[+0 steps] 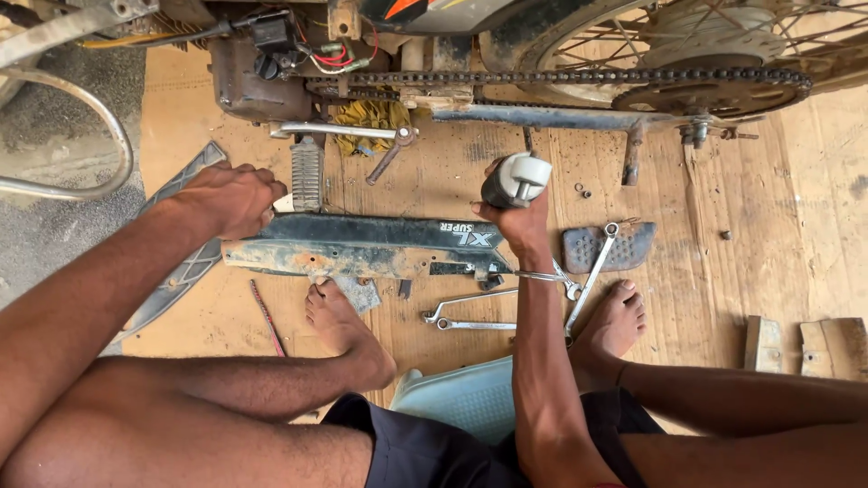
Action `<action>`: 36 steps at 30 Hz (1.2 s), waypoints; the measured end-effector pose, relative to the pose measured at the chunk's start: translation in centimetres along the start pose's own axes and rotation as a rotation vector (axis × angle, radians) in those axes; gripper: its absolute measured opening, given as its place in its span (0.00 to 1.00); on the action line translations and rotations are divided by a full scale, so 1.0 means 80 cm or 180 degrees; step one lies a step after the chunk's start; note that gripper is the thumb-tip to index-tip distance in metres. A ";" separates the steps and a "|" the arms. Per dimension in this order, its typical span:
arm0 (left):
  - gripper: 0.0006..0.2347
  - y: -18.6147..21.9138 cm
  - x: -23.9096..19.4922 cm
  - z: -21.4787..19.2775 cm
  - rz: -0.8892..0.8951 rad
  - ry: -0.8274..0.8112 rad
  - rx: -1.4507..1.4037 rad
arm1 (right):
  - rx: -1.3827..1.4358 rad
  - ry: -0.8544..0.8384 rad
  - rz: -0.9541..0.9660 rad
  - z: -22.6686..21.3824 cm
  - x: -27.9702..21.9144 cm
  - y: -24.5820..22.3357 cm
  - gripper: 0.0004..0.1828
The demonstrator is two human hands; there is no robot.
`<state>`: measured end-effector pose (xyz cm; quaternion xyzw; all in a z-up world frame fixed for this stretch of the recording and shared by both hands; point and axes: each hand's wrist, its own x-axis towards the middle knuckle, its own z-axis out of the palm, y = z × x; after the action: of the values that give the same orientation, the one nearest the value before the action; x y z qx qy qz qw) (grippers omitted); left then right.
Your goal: The person works on the rear section of a motorcycle, using a wrench to loosen bolts near the chain and engine. They remove a rear shock absorber, inspect it, and then use a hammer to tap the spring assembly while holding it in their hands.
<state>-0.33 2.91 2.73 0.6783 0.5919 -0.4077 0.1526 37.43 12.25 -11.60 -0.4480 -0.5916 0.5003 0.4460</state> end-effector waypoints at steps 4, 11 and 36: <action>0.18 0.001 -0.001 0.004 0.0061 0.0138 -0.0120 | 0.0320 -0.0081 0.0190 -0.001 0.006 -0.018 0.40; 0.19 -0.006 -0.009 0.014 0.0014 0.0184 -0.0161 | -0.0063 -0.0378 0.0179 -0.007 0.007 0.035 0.34; 0.12 0.015 -0.093 -0.125 -0.0077 0.2334 -0.0888 | 0.2146 0.0234 -0.0660 -0.024 0.009 -0.082 0.34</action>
<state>4.80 4.48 14.05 0.7447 0.6649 -0.0558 0.0169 38.62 12.70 -4.84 -0.2308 -0.4191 0.6032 0.6382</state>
